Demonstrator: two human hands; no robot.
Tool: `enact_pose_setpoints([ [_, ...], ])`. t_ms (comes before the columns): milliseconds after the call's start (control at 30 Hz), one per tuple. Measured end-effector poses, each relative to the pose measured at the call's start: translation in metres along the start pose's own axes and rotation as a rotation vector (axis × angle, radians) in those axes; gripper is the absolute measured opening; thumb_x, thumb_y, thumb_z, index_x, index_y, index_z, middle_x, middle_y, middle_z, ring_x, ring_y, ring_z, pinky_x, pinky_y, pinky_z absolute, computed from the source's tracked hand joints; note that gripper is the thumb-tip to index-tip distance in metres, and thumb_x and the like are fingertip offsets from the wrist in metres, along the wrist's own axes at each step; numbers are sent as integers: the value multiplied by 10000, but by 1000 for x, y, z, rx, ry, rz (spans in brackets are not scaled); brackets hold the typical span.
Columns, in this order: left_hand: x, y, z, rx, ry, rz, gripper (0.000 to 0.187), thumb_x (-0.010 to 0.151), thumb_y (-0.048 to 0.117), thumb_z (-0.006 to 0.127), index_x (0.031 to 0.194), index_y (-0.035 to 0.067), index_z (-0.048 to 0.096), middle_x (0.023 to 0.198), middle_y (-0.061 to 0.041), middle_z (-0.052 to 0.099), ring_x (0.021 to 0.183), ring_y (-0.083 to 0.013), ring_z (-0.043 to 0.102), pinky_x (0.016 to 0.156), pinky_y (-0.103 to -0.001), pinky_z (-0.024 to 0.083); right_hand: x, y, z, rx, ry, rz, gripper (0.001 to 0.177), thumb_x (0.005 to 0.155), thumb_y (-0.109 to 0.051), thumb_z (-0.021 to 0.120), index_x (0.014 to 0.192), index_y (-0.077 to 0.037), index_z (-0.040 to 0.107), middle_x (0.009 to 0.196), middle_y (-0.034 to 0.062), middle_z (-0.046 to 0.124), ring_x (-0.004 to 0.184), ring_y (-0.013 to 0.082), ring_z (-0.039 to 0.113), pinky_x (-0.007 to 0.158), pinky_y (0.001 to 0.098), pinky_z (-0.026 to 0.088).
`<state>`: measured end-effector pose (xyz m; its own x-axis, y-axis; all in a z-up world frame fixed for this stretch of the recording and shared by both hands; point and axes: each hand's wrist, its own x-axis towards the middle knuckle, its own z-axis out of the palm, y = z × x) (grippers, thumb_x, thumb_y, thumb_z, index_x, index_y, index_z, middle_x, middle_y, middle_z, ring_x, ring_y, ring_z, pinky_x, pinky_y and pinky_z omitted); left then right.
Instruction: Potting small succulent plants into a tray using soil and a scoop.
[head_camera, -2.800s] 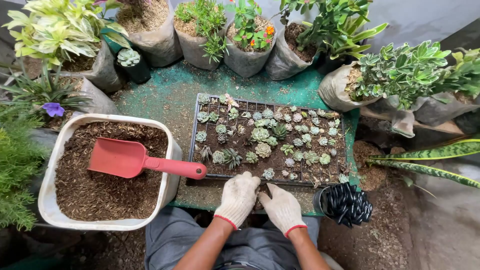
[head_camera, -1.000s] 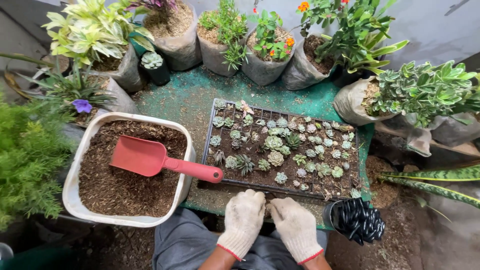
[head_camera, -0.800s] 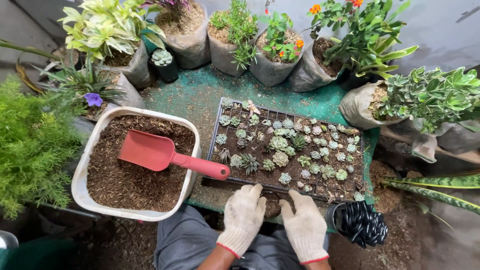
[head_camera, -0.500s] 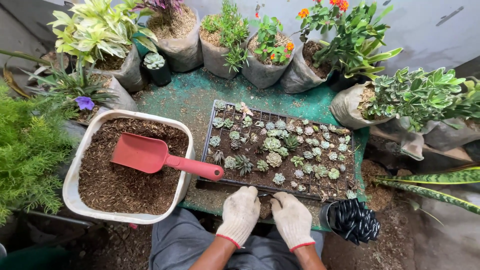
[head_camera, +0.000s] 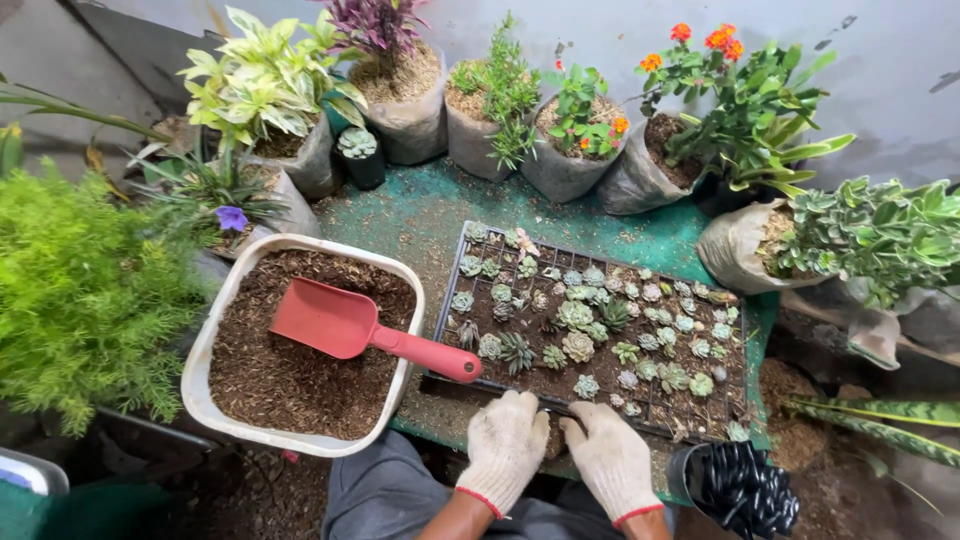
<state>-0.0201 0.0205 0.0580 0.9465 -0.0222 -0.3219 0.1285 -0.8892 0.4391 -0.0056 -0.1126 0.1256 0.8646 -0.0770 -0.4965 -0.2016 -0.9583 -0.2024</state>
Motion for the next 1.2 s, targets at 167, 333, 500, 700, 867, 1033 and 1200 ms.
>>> enact_pose_setpoints([
  [167,-7,-5,0,-52,127,51,272,997,396,587,904,152,662,882,-98,677,788,-360,683,700,-499,544,-6,-1,-9,110,149,17,527,883,-520,572,1353,-293,644,1381,-22,660,1284,200,621,1108,369,450],
  [333,-46,-16,-49,-143,399,190,254,993,311,596,771,186,601,738,-65,624,655,-325,652,557,-472,509,-32,-67,-63,323,245,-204,459,852,-350,664,1303,-267,680,1149,-48,746,1059,146,683,960,322,497],
  [500,-103,-40,-136,-384,886,252,148,892,244,674,974,159,762,747,-37,707,630,-231,673,636,-367,552,-26,-138,-84,291,-45,-559,685,907,-518,547,1502,-183,496,1502,30,582,1178,189,689,1013,406,516],
  [700,-120,-96,-195,-407,923,-162,304,933,204,666,1175,40,750,1064,-105,795,892,-186,785,781,-255,641,-45,-187,-69,40,9,-736,248,895,-377,680,1096,-281,569,972,33,672,821,285,687,724,457,531],
  [867,-96,-141,-203,-236,1011,-67,310,942,38,605,1232,8,710,1160,-148,748,1060,-291,710,953,-386,554,-87,-193,-135,-270,63,-656,158,866,-429,587,947,-295,606,897,13,675,843,321,685,706,509,522],
  [1033,-66,-166,-193,21,1040,60,365,916,-47,614,1265,18,695,1176,-166,743,1041,-311,715,945,-419,555,-101,-208,-148,-537,7,-607,269,828,-485,532,883,-263,673,924,62,702,859,417,686,728,564,533],
  [1200,-67,-162,-195,129,892,-64,407,857,17,618,1251,97,686,1152,-79,733,945,-315,687,870,-448,553,-75,-196,-101,-421,49,-661,292,862,-491,600,849,-209,674,835,61,688,798,388,687,685,545,518],
])
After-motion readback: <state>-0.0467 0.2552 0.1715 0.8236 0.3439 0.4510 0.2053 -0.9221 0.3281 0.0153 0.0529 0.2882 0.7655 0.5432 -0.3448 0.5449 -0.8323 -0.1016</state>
